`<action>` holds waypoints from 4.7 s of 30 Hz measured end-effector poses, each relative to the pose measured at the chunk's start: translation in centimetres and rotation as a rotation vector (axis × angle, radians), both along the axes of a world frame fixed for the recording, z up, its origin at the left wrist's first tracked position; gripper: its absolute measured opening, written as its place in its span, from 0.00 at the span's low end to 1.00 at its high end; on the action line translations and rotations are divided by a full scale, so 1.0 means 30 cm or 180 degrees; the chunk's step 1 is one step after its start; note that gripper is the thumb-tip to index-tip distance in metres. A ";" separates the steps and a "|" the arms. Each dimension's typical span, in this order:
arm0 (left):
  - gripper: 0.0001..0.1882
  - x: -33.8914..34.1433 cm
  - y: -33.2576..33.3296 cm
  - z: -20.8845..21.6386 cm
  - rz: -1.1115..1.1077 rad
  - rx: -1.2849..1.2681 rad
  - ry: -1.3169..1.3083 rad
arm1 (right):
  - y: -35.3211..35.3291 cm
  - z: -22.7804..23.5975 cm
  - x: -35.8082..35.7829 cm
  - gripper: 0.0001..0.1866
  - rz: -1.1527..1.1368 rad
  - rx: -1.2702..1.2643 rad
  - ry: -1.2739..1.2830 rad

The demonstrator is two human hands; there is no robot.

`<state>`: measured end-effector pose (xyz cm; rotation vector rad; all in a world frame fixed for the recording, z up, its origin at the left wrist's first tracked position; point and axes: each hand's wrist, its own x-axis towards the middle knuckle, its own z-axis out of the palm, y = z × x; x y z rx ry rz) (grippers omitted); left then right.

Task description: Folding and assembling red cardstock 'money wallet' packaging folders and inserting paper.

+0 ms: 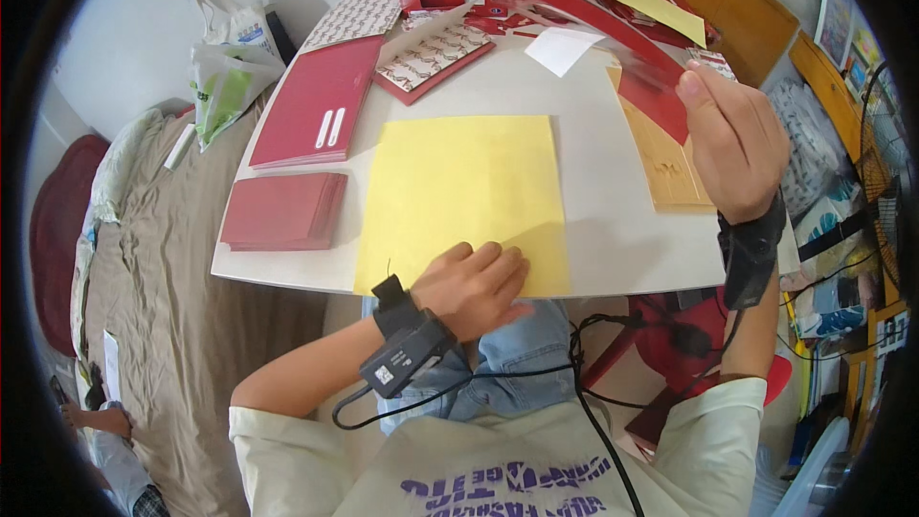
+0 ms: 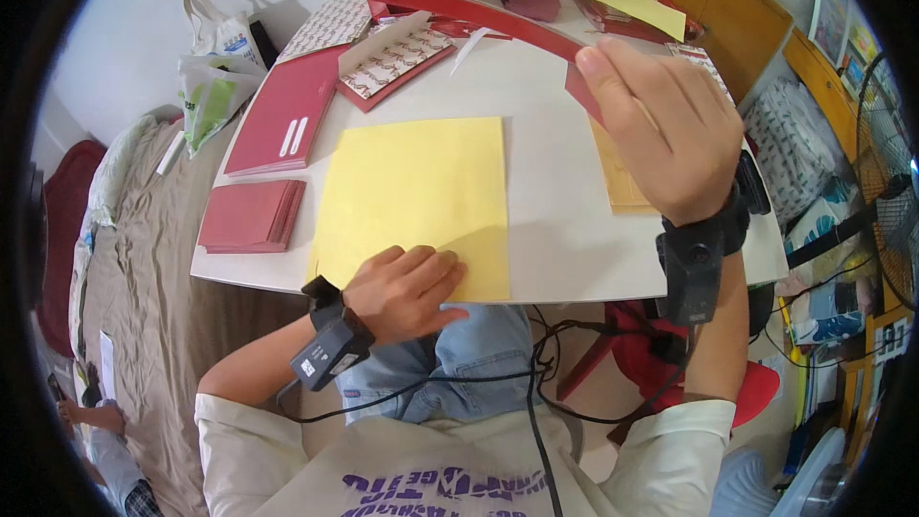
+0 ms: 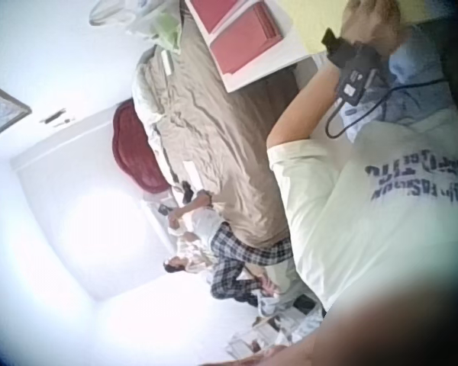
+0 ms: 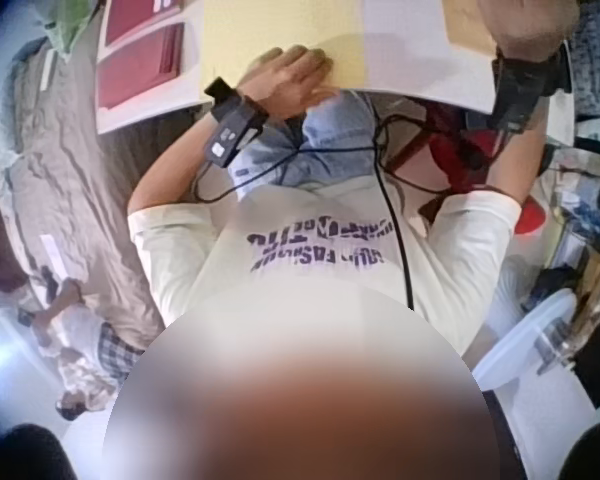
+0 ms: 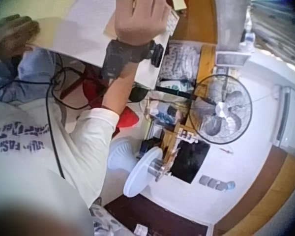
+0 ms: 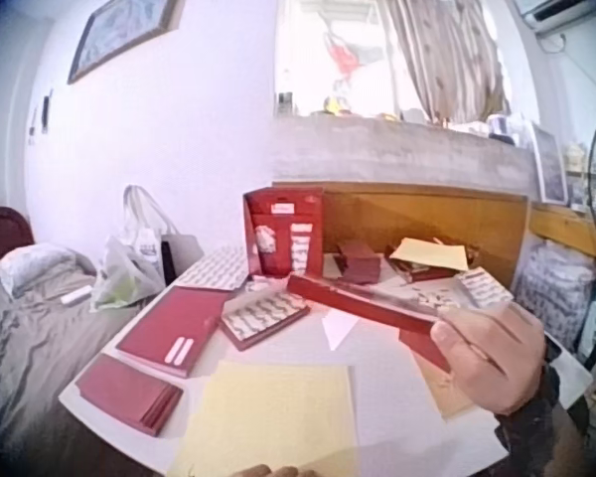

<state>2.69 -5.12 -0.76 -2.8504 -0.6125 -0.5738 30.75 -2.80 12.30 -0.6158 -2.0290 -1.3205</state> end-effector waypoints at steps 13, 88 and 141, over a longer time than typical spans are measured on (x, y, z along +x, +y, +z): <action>0.19 0.010 0.102 0.085 -0.0100 -0.0918 0.0015 | -0.017 -0.049 0.078 0.18 -0.0123 -0.0202 0.0044; 0.05 0.144 0.092 0.014 0.0841 -0.1351 -0.0050 | -0.072 -0.137 0.013 0.16 0.0016 -0.0560 0.0231; 0.06 0.165 0.093 0.023 0.0636 -0.1517 -0.0281 | -0.082 -0.135 0.035 0.16 0.0002 -0.0521 0.0323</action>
